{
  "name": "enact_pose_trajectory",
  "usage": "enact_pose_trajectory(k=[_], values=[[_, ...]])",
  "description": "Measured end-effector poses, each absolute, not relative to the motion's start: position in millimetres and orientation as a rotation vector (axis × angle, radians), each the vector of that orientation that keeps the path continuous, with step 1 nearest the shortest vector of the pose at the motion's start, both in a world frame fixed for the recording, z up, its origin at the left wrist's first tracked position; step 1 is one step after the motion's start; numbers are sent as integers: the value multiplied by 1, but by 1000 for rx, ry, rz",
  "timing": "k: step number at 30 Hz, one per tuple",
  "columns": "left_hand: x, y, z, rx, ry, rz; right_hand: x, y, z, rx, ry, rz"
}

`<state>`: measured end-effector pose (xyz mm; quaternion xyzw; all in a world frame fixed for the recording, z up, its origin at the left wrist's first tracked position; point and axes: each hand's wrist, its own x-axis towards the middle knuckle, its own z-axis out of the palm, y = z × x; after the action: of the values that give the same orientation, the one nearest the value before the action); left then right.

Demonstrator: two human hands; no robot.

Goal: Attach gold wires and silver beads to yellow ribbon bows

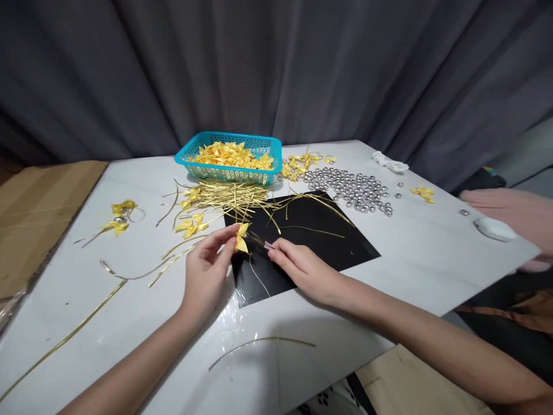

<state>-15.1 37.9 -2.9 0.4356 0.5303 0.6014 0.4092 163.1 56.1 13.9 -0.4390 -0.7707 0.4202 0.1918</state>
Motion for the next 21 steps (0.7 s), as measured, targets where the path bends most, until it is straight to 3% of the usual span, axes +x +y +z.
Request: enact_pose_trajectory(k=[21], values=[[-11,37,2,1102,1341,1491,161,53,11,-1258,-2223,1132]])
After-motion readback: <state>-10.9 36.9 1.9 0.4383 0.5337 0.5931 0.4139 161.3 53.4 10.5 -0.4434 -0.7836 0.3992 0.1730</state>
